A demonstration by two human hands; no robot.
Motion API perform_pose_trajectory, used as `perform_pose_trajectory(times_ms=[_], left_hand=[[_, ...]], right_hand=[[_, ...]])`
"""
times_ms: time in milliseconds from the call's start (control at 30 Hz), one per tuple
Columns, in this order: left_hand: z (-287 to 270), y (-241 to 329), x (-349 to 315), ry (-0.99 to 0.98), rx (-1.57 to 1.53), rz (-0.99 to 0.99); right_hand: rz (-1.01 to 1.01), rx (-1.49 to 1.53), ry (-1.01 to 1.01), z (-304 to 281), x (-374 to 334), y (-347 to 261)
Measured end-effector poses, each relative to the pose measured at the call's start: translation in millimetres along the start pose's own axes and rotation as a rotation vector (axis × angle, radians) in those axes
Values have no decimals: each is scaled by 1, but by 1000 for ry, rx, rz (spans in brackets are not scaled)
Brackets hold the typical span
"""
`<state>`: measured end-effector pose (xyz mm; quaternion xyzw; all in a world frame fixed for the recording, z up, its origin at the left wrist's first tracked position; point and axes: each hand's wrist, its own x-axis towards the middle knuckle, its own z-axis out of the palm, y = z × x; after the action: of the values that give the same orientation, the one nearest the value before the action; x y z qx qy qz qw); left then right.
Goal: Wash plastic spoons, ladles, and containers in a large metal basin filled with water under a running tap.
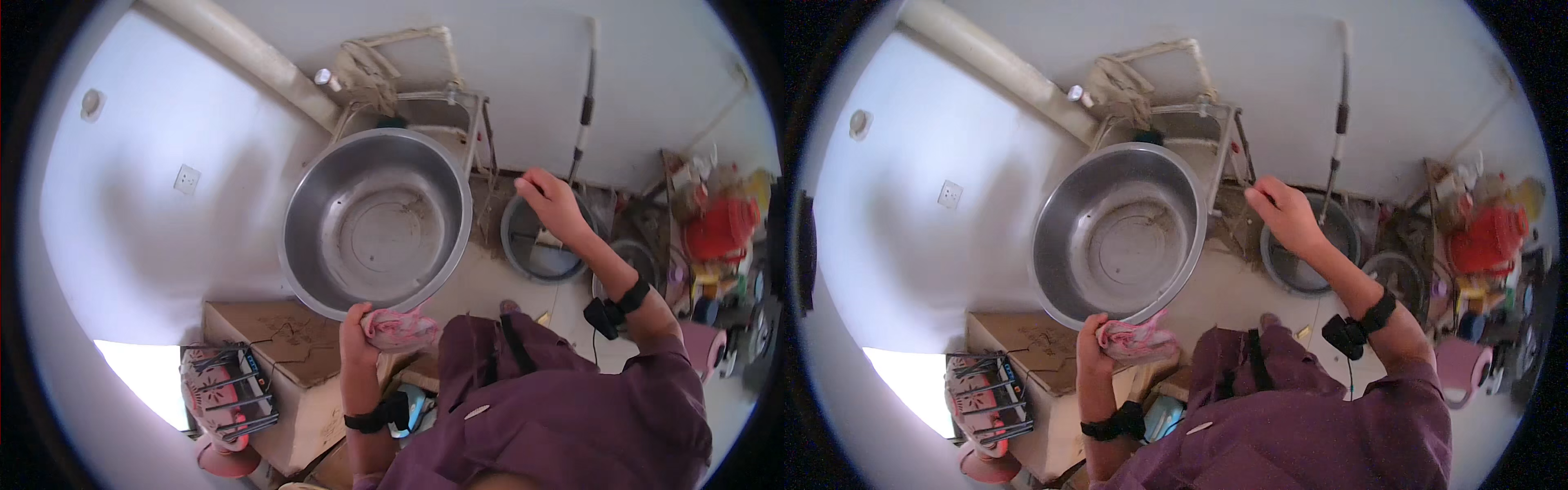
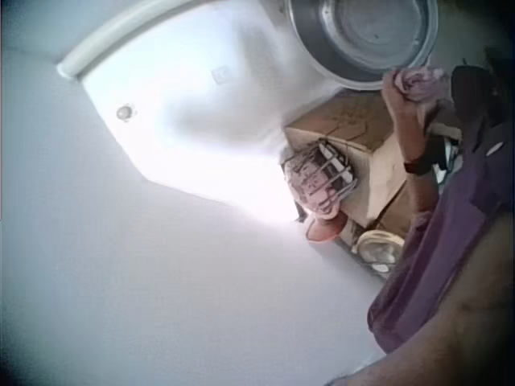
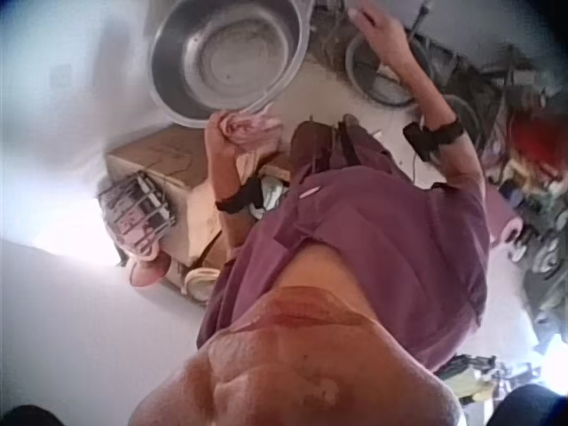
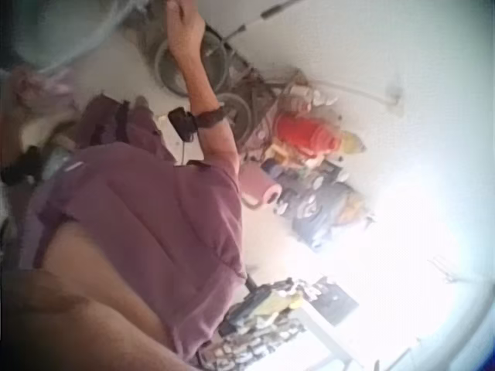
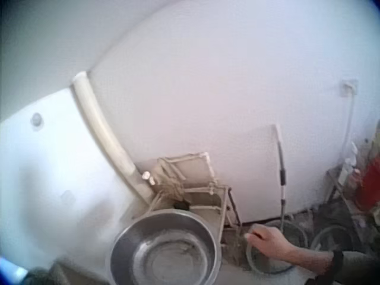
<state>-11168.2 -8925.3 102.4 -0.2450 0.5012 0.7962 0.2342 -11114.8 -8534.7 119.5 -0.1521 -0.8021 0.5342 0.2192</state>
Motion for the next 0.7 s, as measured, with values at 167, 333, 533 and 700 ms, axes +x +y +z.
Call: perform_pose_trajectory(times_ms=[167, 333, 533, 700], left_hand=[[20, 71, 106, 69, 81, 49], [32, 150, 207, -11, 134, -79], [57, 230, 308, -73, 291, -227], [54, 245, 371, -192, 253, -208]], right_hand=[[-286, -114, -274, 97, 167, -57], [-399, -281, -338, 220, 329, -95], [-395, -815, -197, 357, 485, -100], [-203, -1012, -293, 431, 526, -104]])
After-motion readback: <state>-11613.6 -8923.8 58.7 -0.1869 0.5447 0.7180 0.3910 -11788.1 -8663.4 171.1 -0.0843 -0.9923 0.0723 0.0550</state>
